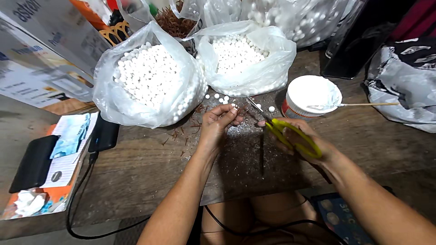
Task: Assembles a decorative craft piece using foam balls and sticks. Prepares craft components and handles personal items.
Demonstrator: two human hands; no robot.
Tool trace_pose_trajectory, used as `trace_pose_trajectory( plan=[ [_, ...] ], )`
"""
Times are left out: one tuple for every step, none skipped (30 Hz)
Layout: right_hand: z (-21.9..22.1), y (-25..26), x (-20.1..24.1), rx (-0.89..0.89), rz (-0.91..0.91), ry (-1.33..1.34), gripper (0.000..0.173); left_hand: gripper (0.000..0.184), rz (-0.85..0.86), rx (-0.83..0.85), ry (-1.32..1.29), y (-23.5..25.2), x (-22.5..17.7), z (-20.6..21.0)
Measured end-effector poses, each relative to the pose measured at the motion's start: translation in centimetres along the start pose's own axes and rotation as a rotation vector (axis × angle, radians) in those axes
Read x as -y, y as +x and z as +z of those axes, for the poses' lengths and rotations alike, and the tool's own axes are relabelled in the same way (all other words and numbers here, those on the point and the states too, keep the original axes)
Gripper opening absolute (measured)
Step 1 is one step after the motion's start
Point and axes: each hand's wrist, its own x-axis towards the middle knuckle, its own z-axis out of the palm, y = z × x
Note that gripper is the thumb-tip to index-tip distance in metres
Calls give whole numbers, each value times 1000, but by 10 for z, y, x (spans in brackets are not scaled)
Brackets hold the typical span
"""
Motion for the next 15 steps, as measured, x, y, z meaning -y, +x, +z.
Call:
trace_pose_trajectory(
  plan=[
    [1, 0, 2, -23, -1, -33, 18, 30, -6, 3, -21, 0, 0, -1],
    [3, -2, 4, -69, -14, -120, 17, 30, -12, 4, -48, 1, 0, -2],
    [4, -4, 7, -120, -47, -265, 20, 31, -19, 0, -79, 2, -1, -3],
    [4, -7, 8, -161, -89, -465, 31, 32, -22, -2, -110, 3, -1, -4],
    [4, -10, 6, -200, -119, -662, 45, 32, -23, -2, -131, 3, -1, -4],
    [5, -12, 3, -236, -151, -817, 55, 31, -24, -4, -146, 4, -1, -5],
    [6, -16, 0, -262, -181, -921, 59, 31, -25, -1, -156, 4, -1, -5],
    [7, -19, -5, -284, -229, -1007, 58, 31, -23, 3, -162, 4, -1, -5],
    [9, -22, -9, -297, -290, -1069, 55, 31, -13, 11, -161, 4, 0, -5],
    [9, -25, -14, -299, -365, -1119, 51, 31, 3, 16, -155, 4, 0, -5],
    [7, -28, -19, -311, -459, -1149, 48, 32, 28, 20, -141, 3, 1, -5],
    [4, -33, -20, -323, -516, -1137, 45, 32, 59, 22, -118, 2, 2, -4],
    [-1, -38, -19, -351, -538, -1090, 39, 31, 90, 23, -99, 2, 3, -4],
    [-6, -44, -18, -396, -536, -1000, 33, 31, 117, 24, -83, 2, 4, -4],
    [-12, -49, -17, -426, -510, -863, 25, 31, 137, 26, -67, 2, 4, -4]
  ],
)
